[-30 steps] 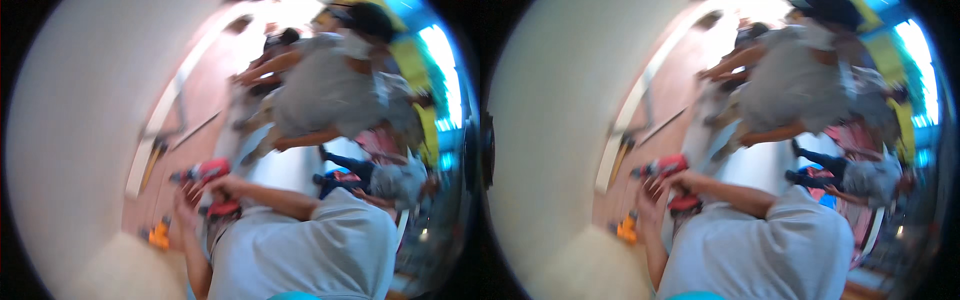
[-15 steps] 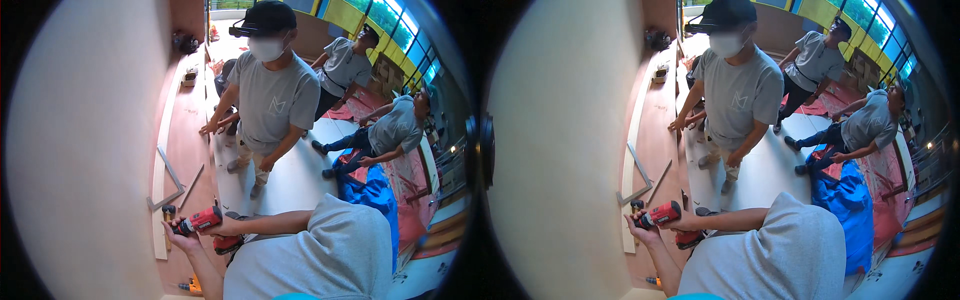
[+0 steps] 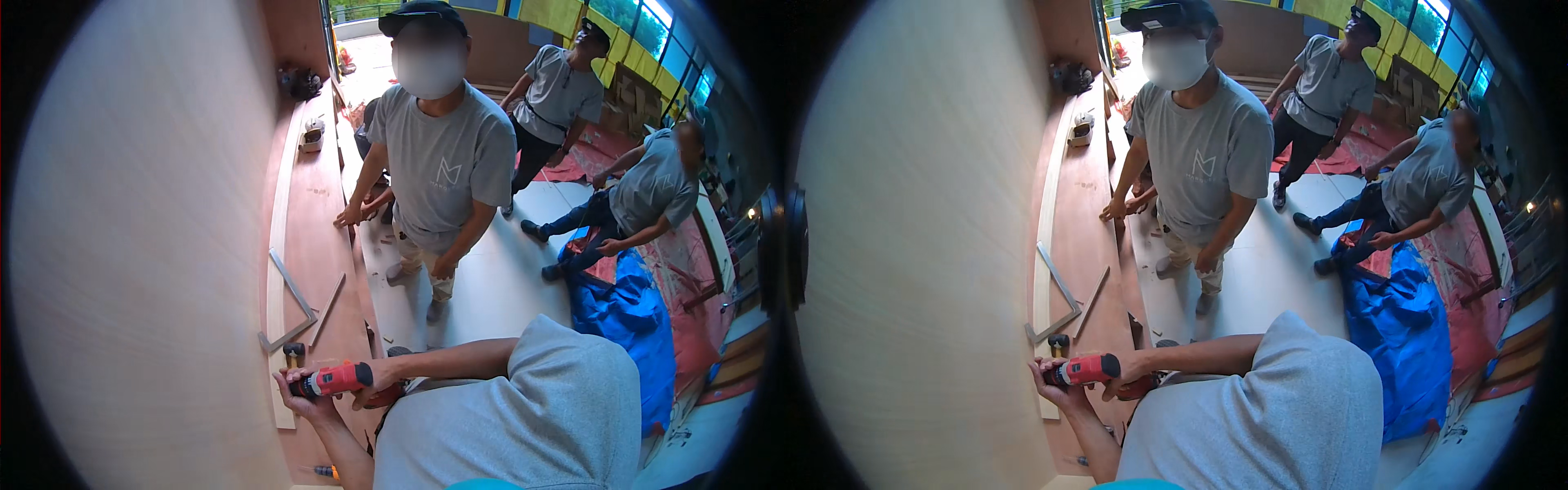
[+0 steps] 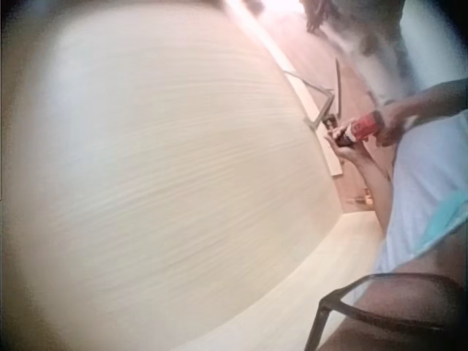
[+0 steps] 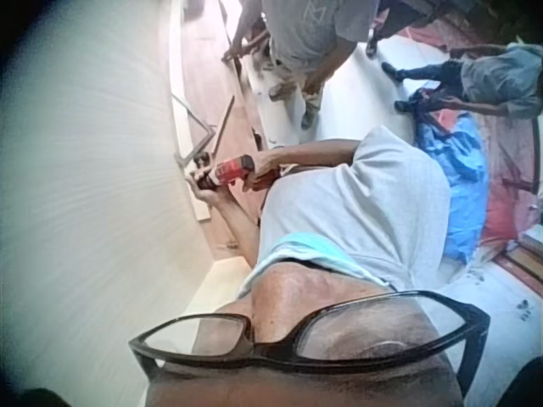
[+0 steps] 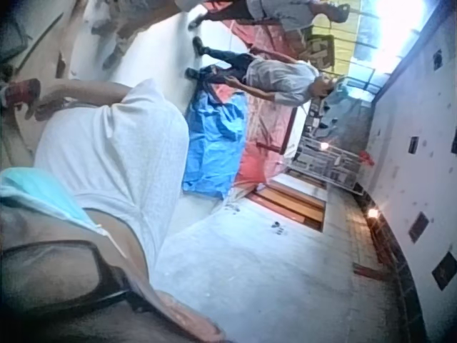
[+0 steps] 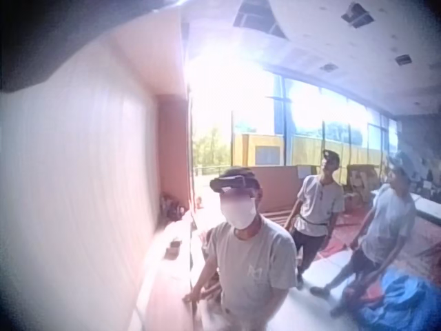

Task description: The person assembles wooden furniture by aligning wooden boards and driving screws into the wood using a power drill.

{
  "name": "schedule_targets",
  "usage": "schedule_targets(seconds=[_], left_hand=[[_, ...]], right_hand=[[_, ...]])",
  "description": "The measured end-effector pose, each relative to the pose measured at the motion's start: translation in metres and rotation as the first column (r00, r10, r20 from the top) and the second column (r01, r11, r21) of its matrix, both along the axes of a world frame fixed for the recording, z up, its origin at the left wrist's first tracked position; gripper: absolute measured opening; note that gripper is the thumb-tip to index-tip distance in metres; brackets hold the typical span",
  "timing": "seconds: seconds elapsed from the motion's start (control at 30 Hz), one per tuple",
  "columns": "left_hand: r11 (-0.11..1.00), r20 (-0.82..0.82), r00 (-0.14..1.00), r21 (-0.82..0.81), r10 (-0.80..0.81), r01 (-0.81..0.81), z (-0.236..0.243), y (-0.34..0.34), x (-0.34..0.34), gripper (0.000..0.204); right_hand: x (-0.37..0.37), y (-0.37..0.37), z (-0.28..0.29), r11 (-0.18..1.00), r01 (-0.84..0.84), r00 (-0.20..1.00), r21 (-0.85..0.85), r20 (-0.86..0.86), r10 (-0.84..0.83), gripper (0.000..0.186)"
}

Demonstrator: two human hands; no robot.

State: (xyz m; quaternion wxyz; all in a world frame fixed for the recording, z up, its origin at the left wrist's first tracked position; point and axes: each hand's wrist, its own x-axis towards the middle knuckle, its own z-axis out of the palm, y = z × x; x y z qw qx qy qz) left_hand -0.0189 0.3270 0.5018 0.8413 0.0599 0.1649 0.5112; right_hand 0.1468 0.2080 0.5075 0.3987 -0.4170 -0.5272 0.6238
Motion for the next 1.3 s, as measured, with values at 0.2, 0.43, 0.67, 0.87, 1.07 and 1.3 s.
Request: schedule_targets(seconds=[0.2, 0.43, 0.67, 0.87, 1.07, 1.3], left_hand=[[0.985, 0.045, 0.986, -0.08, 0.159, -0.155, 0.003, 0.0, 0.01, 0.021], [0.954, -0.004, 0.975, -0.207, -0.221, 0.215, -0.03, 0.026, -0.014, 0.017], [0.91, -0.717, 0.56, -0.334, -0.414, 0.245, -0.045, 0.017, -0.01, 0.014], [0.971, -0.911, 0.409, 0.045, -0.057, 0.236, -0.023, 0.017, 0.007, 0.029], [0.89, -0.846, 0.526, 0.174, -0.084, 0.422, 0.037, 0.022, 0.016, 0.039], [0.82, -0.053, 0.946, 0.485, -0.319, 0.303, 0.144, -0.015, 0.029, 0.067]], right_hand=[[0.008, -0.001, 0.002, 0.994, -0.104, 0.994, -0.041, 0.013, 0.104, 0.047], [-0.021, -0.003, -0.06, 0.957, 0.089, 0.978, 0.276, 0.157, -0.137, 0.043], [-0.012, -0.021, -0.051, 0.881, -0.206, 0.473, 0.427, 0.831, -0.292, 0.027], [-0.024, -0.015, -0.066, 0.777, -0.148, 0.343, 0.612, 0.768, -0.54, 0.024], [-0.004, -0.013, -0.013, 0.597, 0.152, 0.596, 0.788, 0.409, -0.691, 0.031], [-0.02, -0.027, 0.049, 0.965, 0.206, 0.968, 0.164, -0.177, -0.177, 0.037]])
